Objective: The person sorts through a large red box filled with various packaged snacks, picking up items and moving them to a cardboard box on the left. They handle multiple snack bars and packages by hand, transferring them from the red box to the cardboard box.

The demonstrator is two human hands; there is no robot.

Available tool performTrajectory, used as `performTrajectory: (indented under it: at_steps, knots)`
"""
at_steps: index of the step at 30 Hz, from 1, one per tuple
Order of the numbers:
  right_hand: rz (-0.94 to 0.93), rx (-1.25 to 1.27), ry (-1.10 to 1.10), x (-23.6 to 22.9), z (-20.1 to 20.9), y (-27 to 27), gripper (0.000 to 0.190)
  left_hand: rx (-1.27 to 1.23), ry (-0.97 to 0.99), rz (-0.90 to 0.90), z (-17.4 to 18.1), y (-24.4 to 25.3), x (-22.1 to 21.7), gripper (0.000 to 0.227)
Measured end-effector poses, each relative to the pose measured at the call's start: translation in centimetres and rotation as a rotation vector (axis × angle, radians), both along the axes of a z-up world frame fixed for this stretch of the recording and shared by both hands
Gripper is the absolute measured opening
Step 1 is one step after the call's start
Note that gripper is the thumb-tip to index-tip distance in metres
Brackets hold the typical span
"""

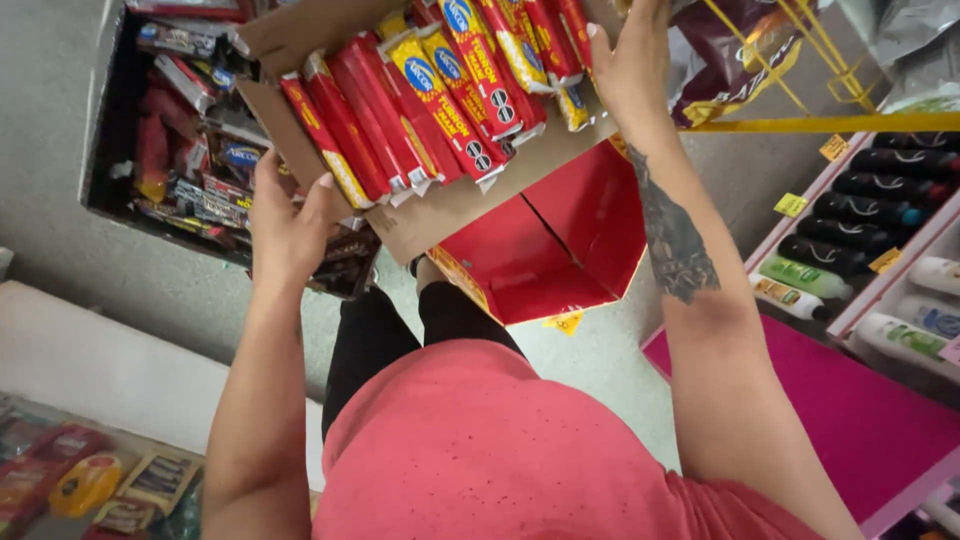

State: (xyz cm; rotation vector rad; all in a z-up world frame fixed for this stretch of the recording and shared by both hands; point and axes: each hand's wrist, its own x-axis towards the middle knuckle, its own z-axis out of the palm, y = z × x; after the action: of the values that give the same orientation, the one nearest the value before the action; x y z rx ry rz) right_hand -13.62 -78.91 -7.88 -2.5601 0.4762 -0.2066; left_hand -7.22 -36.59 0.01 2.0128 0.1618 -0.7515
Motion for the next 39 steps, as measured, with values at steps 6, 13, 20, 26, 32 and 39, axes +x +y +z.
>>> performTrajectory:
  at_steps: [6,13,20,26,32,39]
  knots:
    - [0.227,-0.051,-0.219,0.6,6.1,11.2,0.028,-0.005,-0.325,-0.050,-2.0,1.2,-1.6,0.068]
    - [0.144,-0.405,0.139,1.0,1.4,17.5,0.096,0.152,-0.699,-0.196,0.0,0.4,-2.6,0.071]
    - [0.058,-0.117,0.124,-0.1,0.1,19.2,0.104,-0.219,-0.590,-0.208,-0.7,-5.4,-2.7,0.053]
    - [-0.091,0.102,0.236,2.1,2.4,20.1,0.086,0.029,-0.011,0.158,-5.8,-8.3,0.3,0.111]
    - [-0.057,0.083,0.214,2.2,1.8,21.7,0.057,0.034,0.120,0.354,-5.5,-7.3,2.0,0.104]
    - [0.004,0.321,0.269,3.0,0.0,24.0,0.069,-0.013,0.145,0.250,-5.3,-7.4,3.1,0.061]
